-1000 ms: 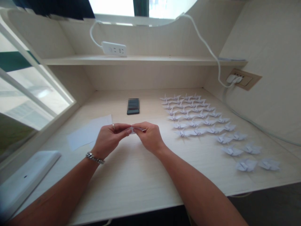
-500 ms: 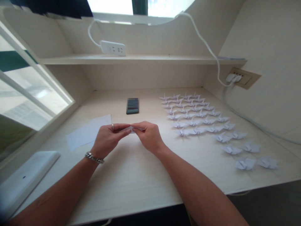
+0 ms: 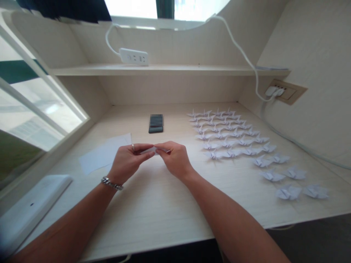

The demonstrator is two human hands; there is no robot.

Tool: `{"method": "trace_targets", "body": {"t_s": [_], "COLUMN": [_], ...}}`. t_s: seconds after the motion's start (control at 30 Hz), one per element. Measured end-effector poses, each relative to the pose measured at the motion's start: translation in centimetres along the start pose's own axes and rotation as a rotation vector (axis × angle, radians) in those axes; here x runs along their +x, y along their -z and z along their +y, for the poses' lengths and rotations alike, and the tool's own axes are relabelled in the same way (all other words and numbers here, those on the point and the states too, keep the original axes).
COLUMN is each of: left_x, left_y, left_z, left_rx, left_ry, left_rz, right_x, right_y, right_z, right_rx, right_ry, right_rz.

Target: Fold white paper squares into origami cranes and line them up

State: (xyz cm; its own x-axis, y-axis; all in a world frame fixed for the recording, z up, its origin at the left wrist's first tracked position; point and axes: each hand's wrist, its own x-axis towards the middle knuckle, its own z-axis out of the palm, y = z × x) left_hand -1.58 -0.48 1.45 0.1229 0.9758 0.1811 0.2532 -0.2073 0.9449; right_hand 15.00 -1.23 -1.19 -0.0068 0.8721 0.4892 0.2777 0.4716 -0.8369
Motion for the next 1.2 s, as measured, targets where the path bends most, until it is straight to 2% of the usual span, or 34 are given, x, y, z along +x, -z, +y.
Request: {"method": "trace_targets", "body": {"t_s": [0.57, 0.7, 0.93, 1.07, 1.2], "left_x": [0.1, 0.2, 0.0, -0.1, -0.2], "left_y": [0.1, 0.1, 0.2, 0.2, 0.2], "left_z": [-0.3, -0.5, -0.5, -0.2, -0.1], "left_rx": [0.001, 0.012, 0.035, 0.051, 0.059], "left_ry": [-0.026, -0.061, -0.179, -0.212, -0.245], "left_rz": [0.022, 0.050, 0.068, 0.059, 0.042], "right_x": [-0.1, 0.2, 0.8, 0.9, 0.9], "right_y": [-0.1, -0.2, 0.3, 0.7, 1.0], "right_z": [-0.3, -0.3, -0.6, -0.9, -0.9], "right_rx": [0.156, 0.262, 0.622, 0.691, 0.738], "right_ry": [-0.054, -0.173, -0.524, -0.610, -0.636], "right_rz": [0.016, -0.020, -0.120, -0.164, -0.191]}}
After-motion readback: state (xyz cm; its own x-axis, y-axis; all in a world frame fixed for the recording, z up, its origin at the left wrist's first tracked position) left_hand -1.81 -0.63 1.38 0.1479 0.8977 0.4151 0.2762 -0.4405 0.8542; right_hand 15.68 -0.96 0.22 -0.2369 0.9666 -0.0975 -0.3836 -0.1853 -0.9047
